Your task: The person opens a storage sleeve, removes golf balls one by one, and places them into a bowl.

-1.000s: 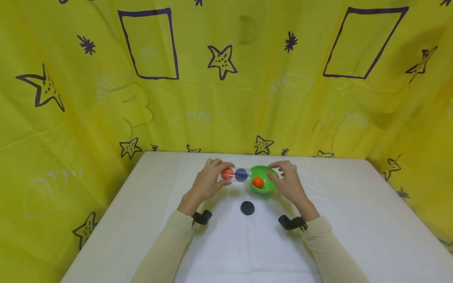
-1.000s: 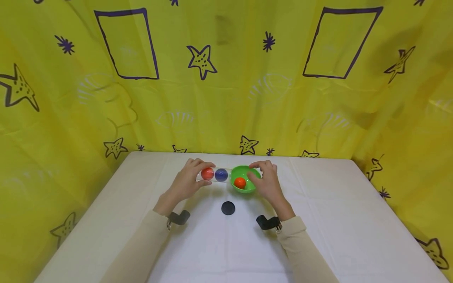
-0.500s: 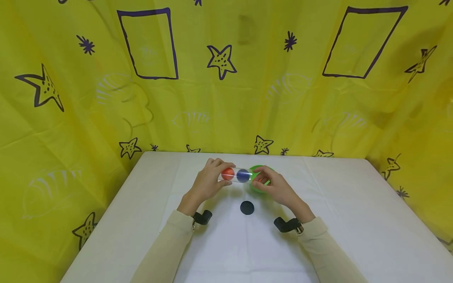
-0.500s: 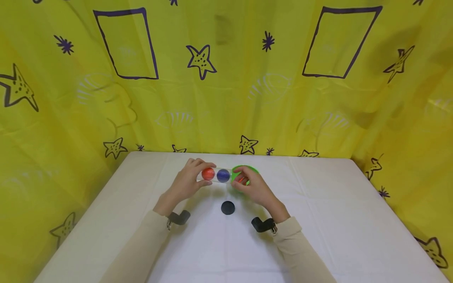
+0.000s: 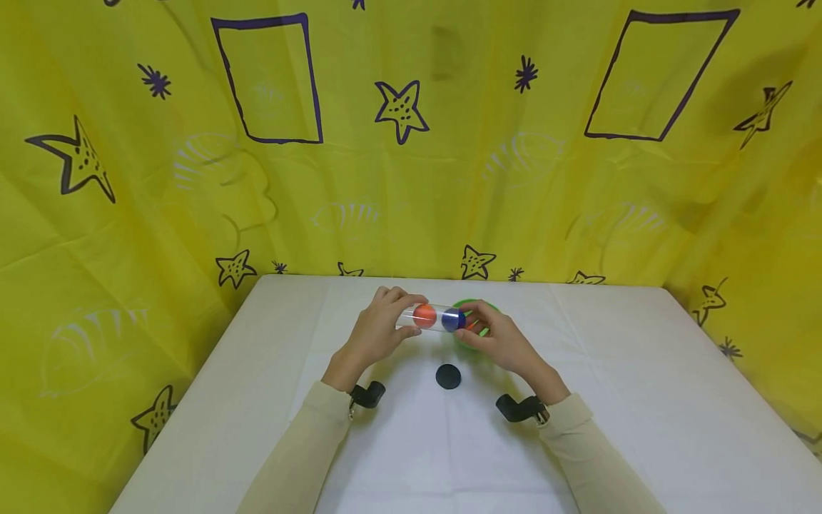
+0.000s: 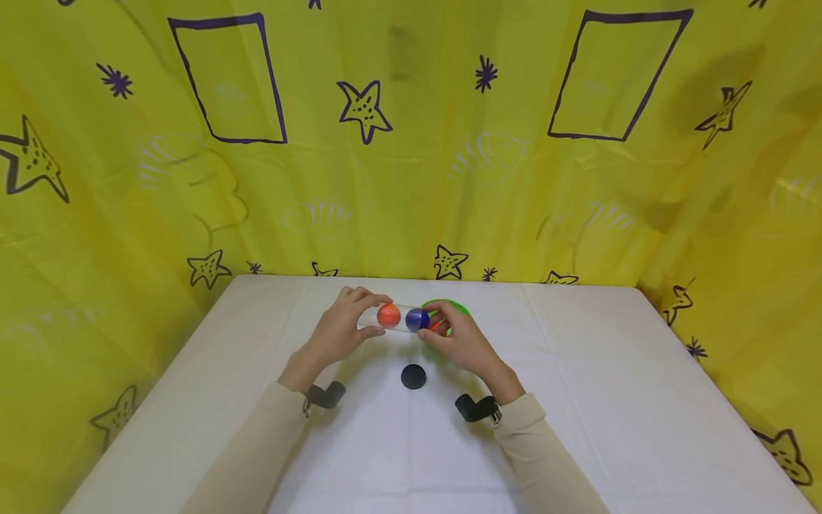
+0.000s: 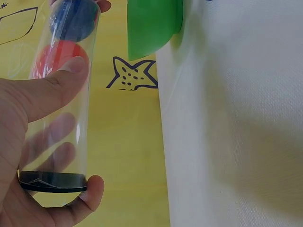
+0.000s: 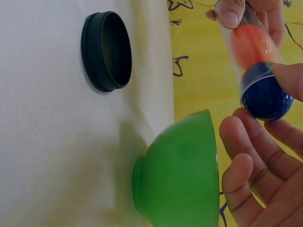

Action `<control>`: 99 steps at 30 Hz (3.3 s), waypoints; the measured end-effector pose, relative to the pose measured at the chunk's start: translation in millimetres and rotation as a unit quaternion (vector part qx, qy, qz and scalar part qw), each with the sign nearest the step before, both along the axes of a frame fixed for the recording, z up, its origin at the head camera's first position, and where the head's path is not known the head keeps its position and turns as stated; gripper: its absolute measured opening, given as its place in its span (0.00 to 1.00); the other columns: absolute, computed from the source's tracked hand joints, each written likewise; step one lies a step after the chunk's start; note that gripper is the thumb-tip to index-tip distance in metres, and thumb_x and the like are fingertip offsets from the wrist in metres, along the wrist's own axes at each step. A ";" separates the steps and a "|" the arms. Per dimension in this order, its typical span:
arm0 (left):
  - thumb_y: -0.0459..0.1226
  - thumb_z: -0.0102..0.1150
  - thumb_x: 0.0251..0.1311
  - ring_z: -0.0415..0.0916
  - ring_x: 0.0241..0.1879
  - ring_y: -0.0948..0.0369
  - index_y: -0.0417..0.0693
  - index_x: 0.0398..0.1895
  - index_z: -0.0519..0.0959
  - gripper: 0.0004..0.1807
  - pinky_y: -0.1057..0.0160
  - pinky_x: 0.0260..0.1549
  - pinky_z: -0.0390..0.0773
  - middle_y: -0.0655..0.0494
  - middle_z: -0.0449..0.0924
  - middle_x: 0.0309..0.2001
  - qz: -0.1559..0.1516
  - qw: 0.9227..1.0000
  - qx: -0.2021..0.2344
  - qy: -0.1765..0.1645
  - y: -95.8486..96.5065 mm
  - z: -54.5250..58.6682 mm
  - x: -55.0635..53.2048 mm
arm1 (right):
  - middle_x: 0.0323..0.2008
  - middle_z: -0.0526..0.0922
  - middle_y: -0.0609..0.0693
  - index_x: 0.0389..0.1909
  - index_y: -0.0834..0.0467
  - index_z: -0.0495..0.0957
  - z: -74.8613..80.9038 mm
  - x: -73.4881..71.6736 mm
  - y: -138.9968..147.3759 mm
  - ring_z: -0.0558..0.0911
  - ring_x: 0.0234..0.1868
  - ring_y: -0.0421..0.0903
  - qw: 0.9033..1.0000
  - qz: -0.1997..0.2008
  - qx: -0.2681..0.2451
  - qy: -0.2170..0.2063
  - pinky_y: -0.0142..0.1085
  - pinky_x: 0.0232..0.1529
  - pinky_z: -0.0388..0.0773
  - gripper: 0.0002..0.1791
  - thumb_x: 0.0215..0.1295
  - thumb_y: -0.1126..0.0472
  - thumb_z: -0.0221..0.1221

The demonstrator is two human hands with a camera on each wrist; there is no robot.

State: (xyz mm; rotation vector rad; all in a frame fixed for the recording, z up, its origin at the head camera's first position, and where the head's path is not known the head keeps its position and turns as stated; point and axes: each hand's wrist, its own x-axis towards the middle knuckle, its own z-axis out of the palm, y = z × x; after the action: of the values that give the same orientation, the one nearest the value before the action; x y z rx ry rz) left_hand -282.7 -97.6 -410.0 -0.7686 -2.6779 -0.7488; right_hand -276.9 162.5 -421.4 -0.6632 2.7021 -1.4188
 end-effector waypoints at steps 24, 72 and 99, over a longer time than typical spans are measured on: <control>0.42 0.73 0.59 0.69 0.56 0.53 0.60 0.64 0.78 0.28 0.51 0.50 0.82 0.53 0.79 0.57 0.018 1.000 0.007 -0.002 -0.7 -0.9 -1.2 | 0.45 0.84 0.55 0.62 0.55 0.75 -1.4 -4.2 6.6 0.78 0.40 0.48 0.999 -0.020 0.024 0.005 0.34 0.36 0.77 0.25 0.68 0.51 0.67; 0.40 0.74 0.59 0.69 0.55 0.53 0.57 0.64 0.79 0.28 0.55 0.43 0.81 0.53 0.79 0.56 0.012 1.000 0.012 -0.001 -1.7 -1.4 -1.1 | 0.49 0.85 0.62 0.59 0.61 0.73 -2.1 -9.7 27.8 0.82 0.44 0.53 0.993 -0.117 -0.006 0.028 0.32 0.40 0.79 0.24 0.67 0.57 0.67; 0.41 0.75 0.57 0.69 0.53 0.53 0.57 0.62 0.80 0.28 0.55 0.43 0.81 0.54 0.80 0.53 0.017 1.000 0.010 0.010 -1.9 -3.0 -1.0 | 0.59 0.74 0.64 0.61 0.64 0.76 -20.3 -19.7 36.2 0.72 0.58 0.62 0.983 -0.175 0.029 0.047 0.46 0.53 0.71 0.26 0.68 0.55 0.67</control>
State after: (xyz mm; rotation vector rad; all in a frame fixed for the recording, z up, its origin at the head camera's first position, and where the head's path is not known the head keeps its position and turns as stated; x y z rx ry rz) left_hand -283.7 -99.5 -413.0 -0.7193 -2.6542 -0.7551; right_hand -296.6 198.7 -441.7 -0.2637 3.0390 -1.3911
